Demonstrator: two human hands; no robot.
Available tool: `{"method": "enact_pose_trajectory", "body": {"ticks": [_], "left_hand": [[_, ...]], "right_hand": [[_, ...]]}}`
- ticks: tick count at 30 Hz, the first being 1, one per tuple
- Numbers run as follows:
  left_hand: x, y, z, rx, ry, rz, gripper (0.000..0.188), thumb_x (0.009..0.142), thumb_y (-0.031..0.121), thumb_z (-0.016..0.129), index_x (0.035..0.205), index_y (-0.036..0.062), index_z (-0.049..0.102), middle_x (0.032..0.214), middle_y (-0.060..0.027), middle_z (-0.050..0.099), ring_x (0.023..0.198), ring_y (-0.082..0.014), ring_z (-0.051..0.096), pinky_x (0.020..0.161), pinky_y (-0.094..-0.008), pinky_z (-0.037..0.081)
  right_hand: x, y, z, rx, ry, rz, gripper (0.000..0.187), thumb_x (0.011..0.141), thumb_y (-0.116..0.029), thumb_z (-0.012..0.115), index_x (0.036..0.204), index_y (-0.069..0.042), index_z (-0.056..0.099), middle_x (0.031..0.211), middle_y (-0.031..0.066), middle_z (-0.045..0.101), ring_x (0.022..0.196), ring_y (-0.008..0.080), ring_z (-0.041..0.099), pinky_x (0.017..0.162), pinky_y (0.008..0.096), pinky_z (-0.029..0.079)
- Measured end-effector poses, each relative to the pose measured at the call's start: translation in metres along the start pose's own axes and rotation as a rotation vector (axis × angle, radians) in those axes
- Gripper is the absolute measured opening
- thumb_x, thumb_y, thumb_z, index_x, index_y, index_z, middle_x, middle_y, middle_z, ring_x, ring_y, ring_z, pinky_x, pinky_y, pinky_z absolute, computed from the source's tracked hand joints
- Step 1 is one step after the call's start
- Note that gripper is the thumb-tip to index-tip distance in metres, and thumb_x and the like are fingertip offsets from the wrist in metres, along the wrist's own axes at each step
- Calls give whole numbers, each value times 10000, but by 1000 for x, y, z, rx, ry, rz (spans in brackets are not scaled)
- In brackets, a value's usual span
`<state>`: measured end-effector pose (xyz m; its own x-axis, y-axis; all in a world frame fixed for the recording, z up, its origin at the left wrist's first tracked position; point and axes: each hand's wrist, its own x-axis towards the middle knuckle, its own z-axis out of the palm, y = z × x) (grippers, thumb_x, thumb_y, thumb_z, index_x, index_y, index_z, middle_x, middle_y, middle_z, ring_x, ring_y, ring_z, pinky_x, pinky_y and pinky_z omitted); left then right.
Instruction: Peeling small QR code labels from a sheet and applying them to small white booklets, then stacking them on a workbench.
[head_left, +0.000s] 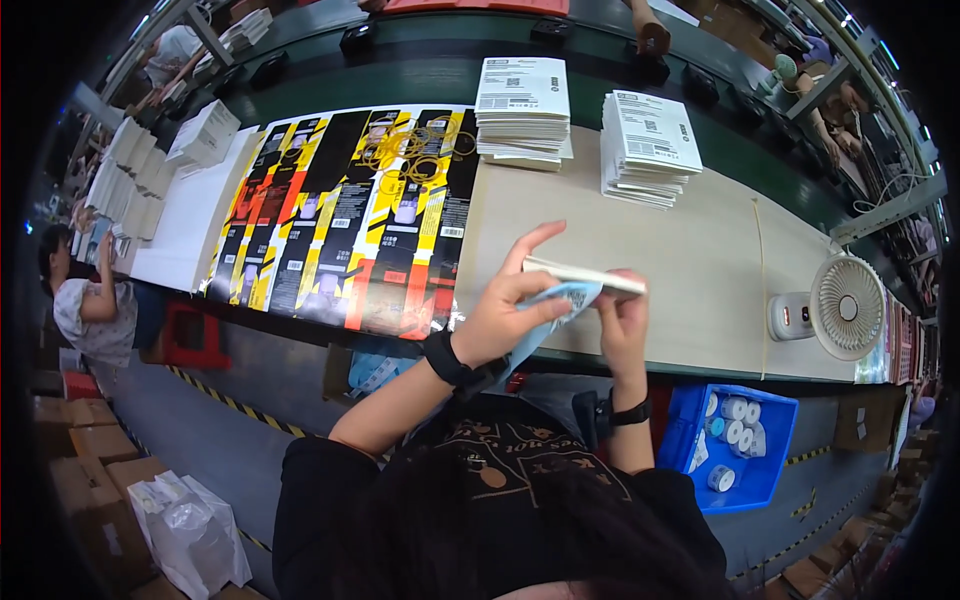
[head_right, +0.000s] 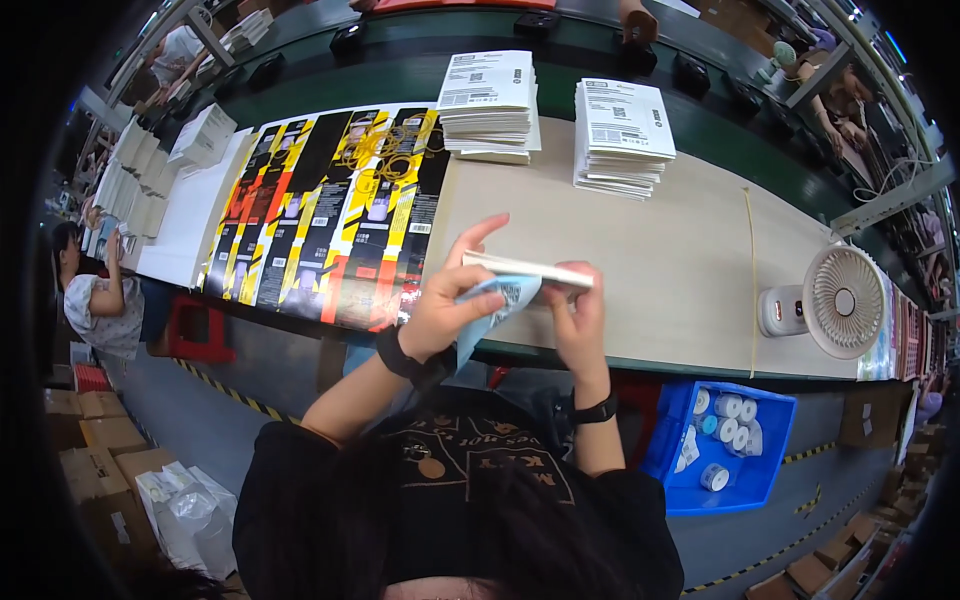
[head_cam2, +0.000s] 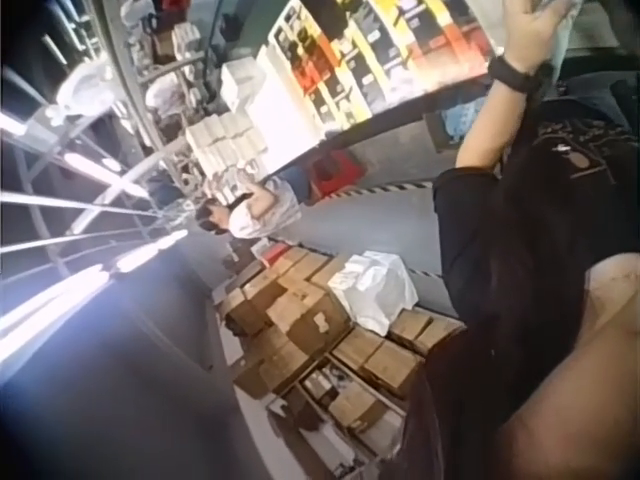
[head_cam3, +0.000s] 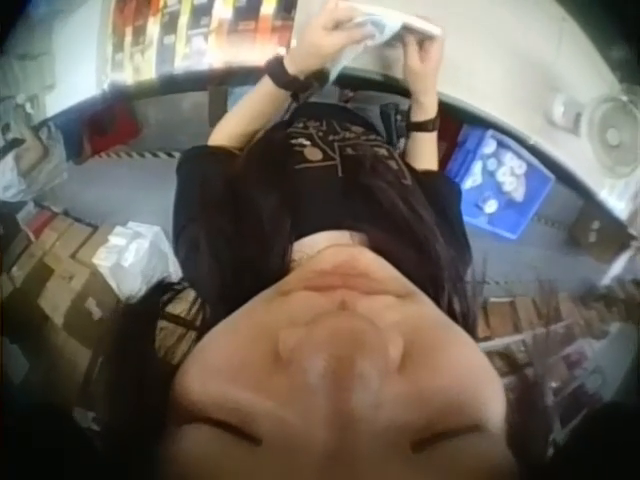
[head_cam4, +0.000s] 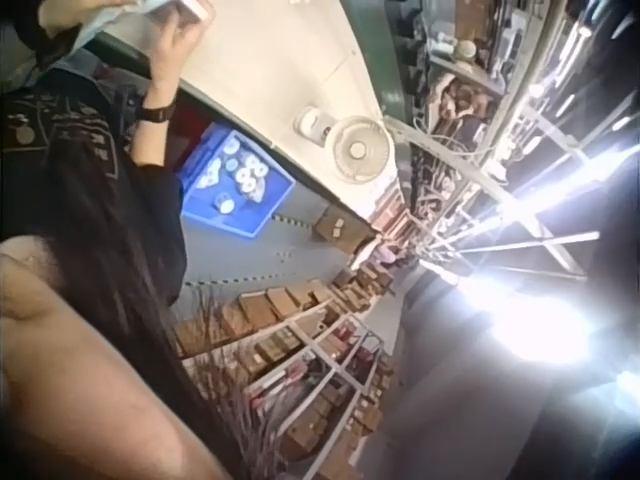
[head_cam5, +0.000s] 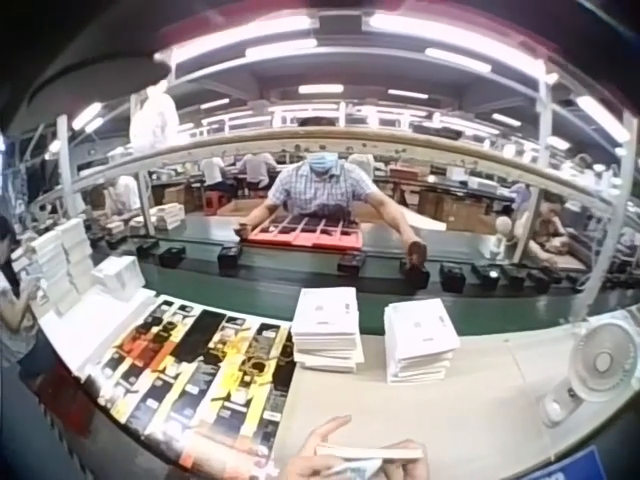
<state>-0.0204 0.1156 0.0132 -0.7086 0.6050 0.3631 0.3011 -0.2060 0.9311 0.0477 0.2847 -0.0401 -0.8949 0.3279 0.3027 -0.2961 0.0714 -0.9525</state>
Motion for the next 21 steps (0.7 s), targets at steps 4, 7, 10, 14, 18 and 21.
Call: {"method": "enact_pose_trajectory", "body": {"ticks": [4, 7, 10, 14, 18, 21], "left_hand": [[2, 27, -19, 51, 102, 87, 78, 791, 119, 597, 794, 41, 585, 1348, -170, 324, 1264, -289, 284, 1006, -434, 245], [-5, 41, -29, 35, 90, 70, 84, 797, 118, 594, 801, 36, 578, 1286, -162, 396, 1187, -276, 376, 958, -394, 308], [-24, 47, -22, -47, -75, -79, 95, 812, 124, 585, 810, 29, 575, 1132, -129, 529, 1022, -233, 523, 856, -328, 408], [-39, 16, 27, 98, -336, -111, 134, 837, 146, 555, 846, 13, 562, 915, -116, 587, 823, -241, 582, 716, -310, 448], [-46, -40, 68, 334, -391, 0, 158, 834, 170, 533, 837, 12, 539, 771, -145, 557, 722, -319, 563, 633, -368, 453], [-45, -63, 100, 516, -543, -17, 162, 814, 172, 527, 826, 11, 527, 739, -147, 561, 681, -331, 570, 595, -407, 448]], "right_hand": [[42, -35, 3, -33, 18, -8, 360, 870, -144, 558, 1161, -3, 399, 1037, 84, 545, 946, 140, 515, 841, 261, 409], [87, -54, -2, -22, 63, -113, 361, 869, -133, 550, 1166, 16, 408, 1078, 101, 547, 950, 134, 530, 829, 252, 423], [140, -63, -2, 37, -11, -47, 373, 856, -105, 555, 1174, 27, 412, 1071, 104, 562, 927, 138, 553, 830, 251, 426], [207, -70, 17, -14, 22, -17, 355, 843, -118, 575, 1140, 33, 454, 1020, 98, 587, 888, 125, 562, 784, 246, 437], [266, -62, 43, -234, -88, -42, 481, 791, -198, 642, 1150, 63, 455, 1003, 157, 602, 847, 202, 605, 753, 293, 475], [331, -16, 46, -365, -80, -89, 446, 786, -222, 650, 1105, 53, 502, 966, 148, 612, 799, 187, 603, 707, 288, 472]]}}
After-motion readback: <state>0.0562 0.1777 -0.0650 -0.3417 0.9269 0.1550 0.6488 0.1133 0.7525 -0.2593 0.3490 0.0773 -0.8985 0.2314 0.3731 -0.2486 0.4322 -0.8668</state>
